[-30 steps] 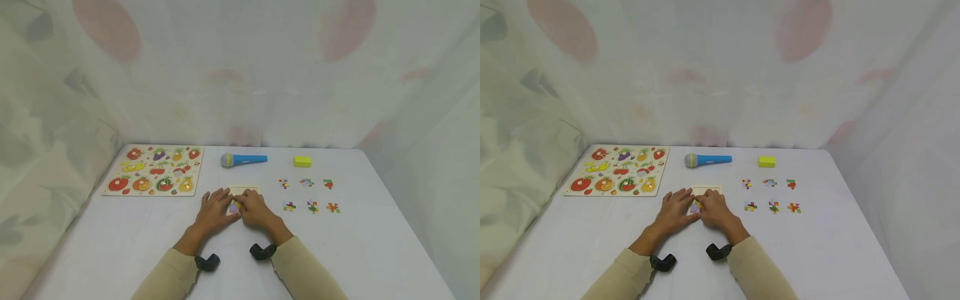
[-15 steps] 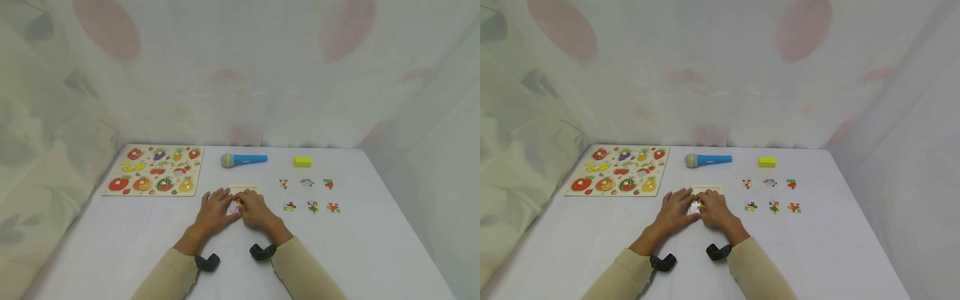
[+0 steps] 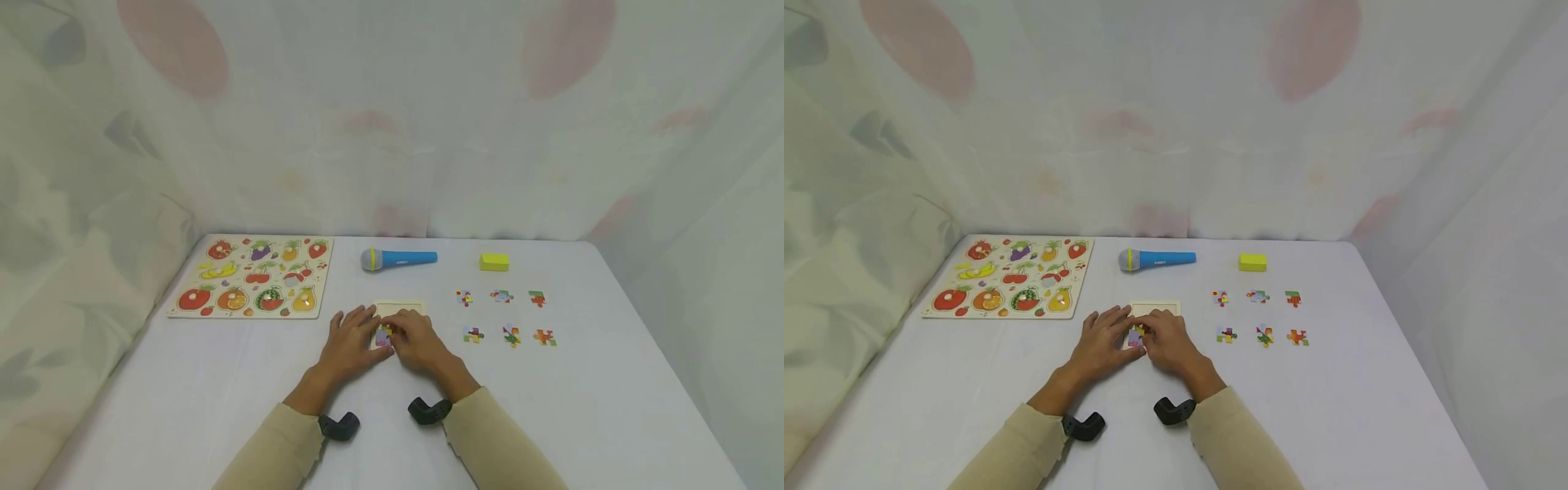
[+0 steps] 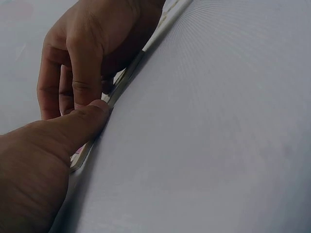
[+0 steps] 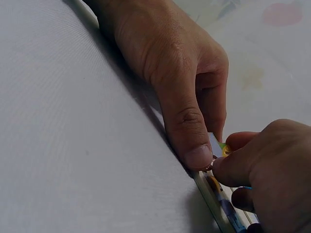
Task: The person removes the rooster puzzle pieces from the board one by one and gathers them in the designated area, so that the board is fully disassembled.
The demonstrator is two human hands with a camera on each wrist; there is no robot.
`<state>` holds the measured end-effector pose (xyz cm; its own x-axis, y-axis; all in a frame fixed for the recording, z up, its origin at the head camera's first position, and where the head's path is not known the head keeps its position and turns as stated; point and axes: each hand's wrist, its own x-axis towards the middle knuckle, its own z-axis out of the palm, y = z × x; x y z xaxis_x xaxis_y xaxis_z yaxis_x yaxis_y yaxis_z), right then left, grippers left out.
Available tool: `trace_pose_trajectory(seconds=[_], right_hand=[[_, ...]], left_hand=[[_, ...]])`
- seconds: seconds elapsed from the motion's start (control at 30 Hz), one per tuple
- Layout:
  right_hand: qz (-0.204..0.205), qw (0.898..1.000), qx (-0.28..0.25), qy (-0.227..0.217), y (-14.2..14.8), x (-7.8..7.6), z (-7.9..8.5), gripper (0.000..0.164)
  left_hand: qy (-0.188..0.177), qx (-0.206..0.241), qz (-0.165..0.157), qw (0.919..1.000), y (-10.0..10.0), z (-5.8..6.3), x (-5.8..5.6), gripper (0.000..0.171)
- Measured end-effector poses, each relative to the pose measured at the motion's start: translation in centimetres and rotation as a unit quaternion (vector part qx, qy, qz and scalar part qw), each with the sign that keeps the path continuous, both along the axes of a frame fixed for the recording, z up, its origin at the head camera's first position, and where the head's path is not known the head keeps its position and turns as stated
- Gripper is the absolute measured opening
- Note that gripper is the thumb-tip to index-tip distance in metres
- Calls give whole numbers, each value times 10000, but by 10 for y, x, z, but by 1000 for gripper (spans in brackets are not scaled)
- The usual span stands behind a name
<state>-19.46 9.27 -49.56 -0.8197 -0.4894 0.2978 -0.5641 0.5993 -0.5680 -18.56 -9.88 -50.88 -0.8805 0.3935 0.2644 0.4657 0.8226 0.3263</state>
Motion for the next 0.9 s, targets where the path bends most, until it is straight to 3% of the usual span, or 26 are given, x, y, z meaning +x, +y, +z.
trace_pose_trajectory(seconds=[0.27,0.53,0.77,0.9], right_hand=[[290,9980,-371,413,-1,0,1,32],[193,9961,-688,520,0,-1,3,31],[5,9921,-1205,360,7,2,8,33],[-83,9878,-1553,44,12,5,14,33]], left_hand=[[5,-16,25,10000,0,0,-1,69],[-85,-18,50,9999,0,0,-2,72],[-103,87,-27,9999,1,2,0,71],[-132,96,9,9999,1,2,1,71]])
